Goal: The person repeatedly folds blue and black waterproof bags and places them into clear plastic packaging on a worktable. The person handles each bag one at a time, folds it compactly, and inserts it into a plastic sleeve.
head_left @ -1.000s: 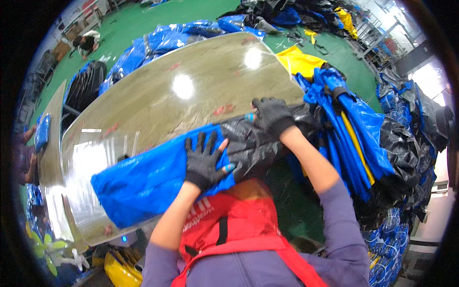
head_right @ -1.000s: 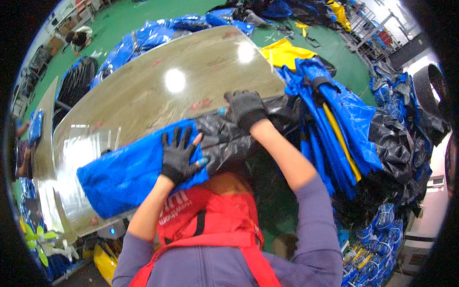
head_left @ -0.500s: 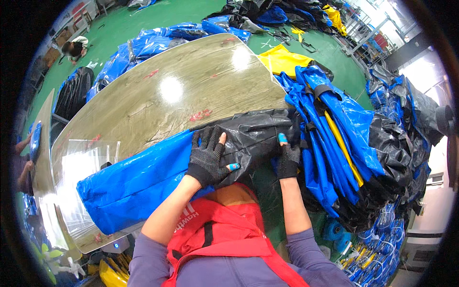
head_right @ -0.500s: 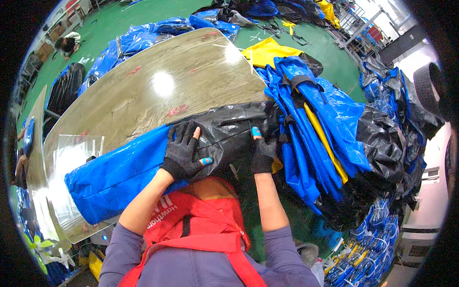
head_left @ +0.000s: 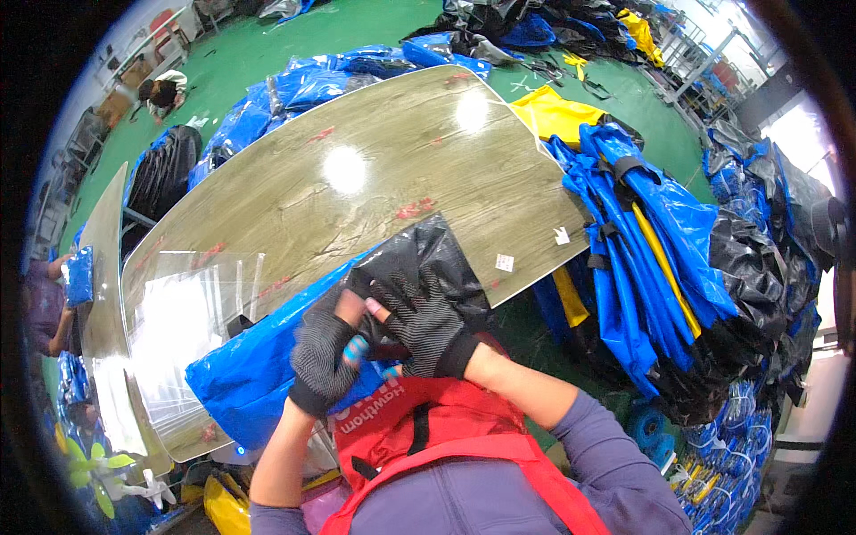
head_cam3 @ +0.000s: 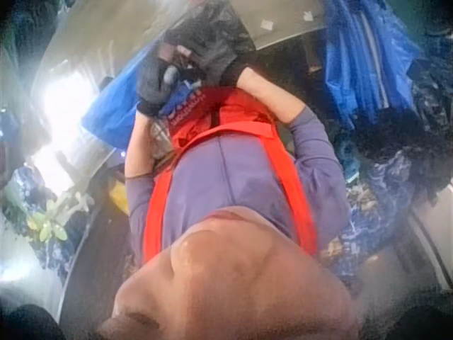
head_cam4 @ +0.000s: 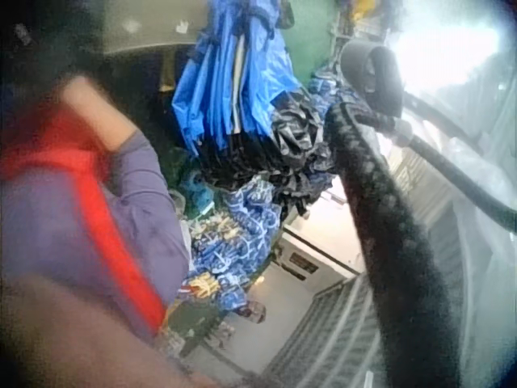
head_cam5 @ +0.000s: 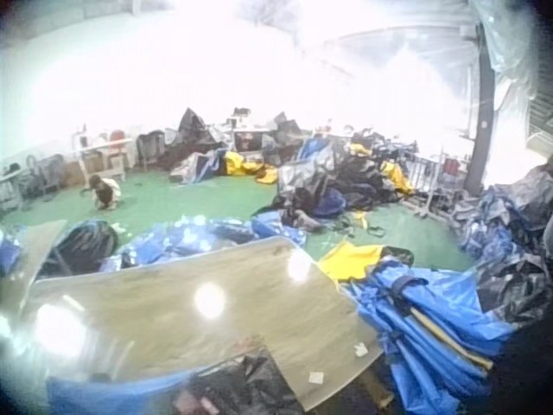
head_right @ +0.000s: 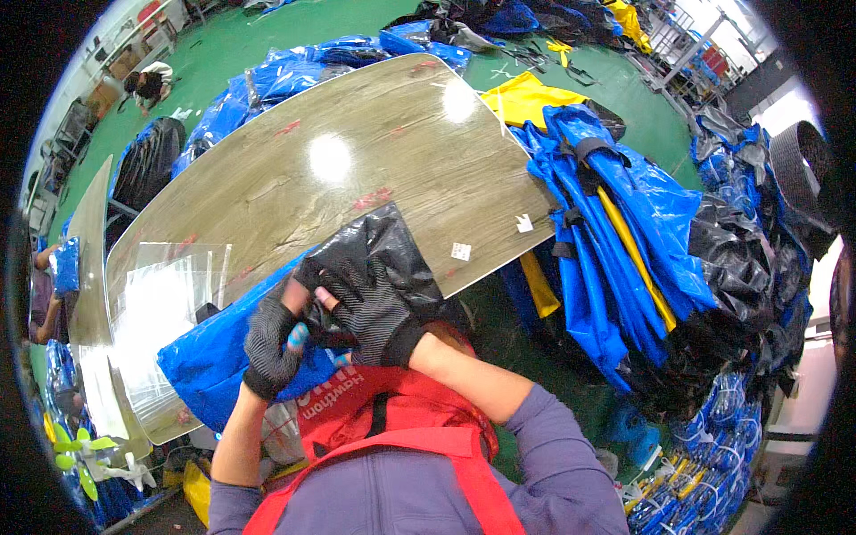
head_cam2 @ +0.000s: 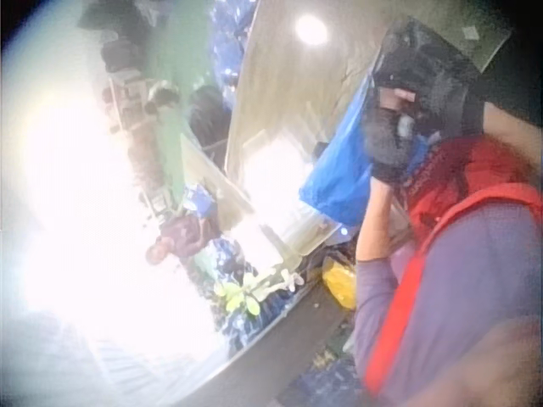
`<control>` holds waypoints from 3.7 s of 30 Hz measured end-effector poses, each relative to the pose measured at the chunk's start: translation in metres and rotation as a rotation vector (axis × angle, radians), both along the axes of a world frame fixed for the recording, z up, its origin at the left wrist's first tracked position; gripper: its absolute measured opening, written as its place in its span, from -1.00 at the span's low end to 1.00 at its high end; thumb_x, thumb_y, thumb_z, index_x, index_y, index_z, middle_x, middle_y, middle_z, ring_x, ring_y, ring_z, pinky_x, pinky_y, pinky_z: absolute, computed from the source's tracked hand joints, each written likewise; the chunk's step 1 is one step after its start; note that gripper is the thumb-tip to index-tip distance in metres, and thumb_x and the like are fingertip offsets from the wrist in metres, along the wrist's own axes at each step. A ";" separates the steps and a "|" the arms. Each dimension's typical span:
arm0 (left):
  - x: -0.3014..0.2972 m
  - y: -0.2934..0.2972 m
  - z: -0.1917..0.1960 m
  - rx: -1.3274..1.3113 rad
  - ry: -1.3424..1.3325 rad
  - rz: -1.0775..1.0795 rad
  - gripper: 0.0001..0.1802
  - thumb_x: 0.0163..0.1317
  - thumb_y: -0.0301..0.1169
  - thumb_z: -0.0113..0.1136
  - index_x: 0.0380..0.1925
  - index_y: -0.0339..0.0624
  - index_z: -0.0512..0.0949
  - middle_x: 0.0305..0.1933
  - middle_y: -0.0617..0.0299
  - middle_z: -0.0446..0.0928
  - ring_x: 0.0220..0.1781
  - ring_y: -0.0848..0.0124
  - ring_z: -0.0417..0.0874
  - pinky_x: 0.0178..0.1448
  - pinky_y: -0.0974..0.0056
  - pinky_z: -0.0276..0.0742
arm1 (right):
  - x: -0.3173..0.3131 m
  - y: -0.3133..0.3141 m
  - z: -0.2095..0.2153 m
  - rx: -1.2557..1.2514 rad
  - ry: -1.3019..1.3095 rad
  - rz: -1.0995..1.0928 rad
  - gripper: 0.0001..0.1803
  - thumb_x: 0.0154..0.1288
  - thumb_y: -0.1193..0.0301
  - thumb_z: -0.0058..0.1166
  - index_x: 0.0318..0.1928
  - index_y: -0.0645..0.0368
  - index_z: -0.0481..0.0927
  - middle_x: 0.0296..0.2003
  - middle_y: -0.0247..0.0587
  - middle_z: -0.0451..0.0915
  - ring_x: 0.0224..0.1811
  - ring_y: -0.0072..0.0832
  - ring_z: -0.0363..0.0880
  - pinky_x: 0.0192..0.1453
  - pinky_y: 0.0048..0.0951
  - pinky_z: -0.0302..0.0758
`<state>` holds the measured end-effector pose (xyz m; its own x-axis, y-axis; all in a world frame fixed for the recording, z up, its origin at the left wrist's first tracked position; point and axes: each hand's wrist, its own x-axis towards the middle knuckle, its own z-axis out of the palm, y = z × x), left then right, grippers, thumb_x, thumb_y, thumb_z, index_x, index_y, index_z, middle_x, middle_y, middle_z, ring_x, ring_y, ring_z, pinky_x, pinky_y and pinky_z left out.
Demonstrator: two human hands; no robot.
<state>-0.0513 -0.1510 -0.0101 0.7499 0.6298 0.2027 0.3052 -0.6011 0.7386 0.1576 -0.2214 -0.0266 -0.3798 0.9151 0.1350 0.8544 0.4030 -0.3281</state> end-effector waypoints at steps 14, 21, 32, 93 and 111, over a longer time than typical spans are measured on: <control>-0.228 -0.007 -0.064 0.032 0.979 1.151 0.07 0.06 0.23 0.20 0.30 -0.46 0.18 0.32 -0.39 0.19 0.46 -0.10 0.09 0.52 -0.04 -0.16 | -0.108 0.059 -0.021 -0.163 -0.137 -0.197 -0.22 0.17 -0.01 0.11 0.37 -0.06 0.25 0.22 0.21 0.31 0.31 0.24 0.15 0.37 0.37 -0.13; -0.252 -0.036 -0.031 -0.868 -0.467 0.999 -0.29 0.23 -0.12 0.24 0.28 -0.23 0.25 0.19 0.00 0.41 0.17 0.17 0.47 0.15 0.11 0.49 | -0.136 0.070 -0.049 -0.052 -0.108 -0.225 -0.28 0.26 -0.10 -0.09 0.39 -0.17 0.25 0.42 0.14 0.04 0.45 0.29 -0.14 0.35 0.51 -0.37; -0.145 -0.015 0.042 -1.046 -0.964 0.298 -0.11 0.24 0.23 0.01 0.34 -0.21 0.17 0.27 -0.06 0.36 0.25 0.05 0.42 0.32 -0.09 0.34 | -0.083 -0.002 -0.066 0.330 0.102 -0.098 -0.50 0.24 0.35 -0.12 0.20 0.20 0.40 0.20 0.08 0.39 0.31 -0.02 0.28 0.45 -0.02 0.07; -0.037 -0.002 -0.096 0.321 0.160 0.297 -0.63 0.07 -0.27 0.25 -0.13 -0.21 0.55 0.26 -0.02 0.41 0.36 -0.03 0.30 0.45 -0.11 0.07 | 0.133 -0.095 -0.026 -0.914 1.456 -0.518 -0.30 0.14 0.32 0.20 0.28 0.27 0.32 0.14 -0.08 0.46 0.17 -0.30 0.45 0.26 -0.26 0.38; -0.058 -0.028 -0.007 0.174 0.072 0.246 -0.74 0.10 -0.45 0.13 -0.15 -0.18 0.53 -0.10 0.01 0.59 0.05 0.03 0.55 0.12 0.10 0.46 | 0.022 -0.055 -0.033 -0.631 0.506 -0.052 -0.48 0.25 0.13 0.19 0.07 0.23 0.48 -0.06 -0.18 0.58 -0.06 -0.37 0.57 -0.01 -0.29 0.53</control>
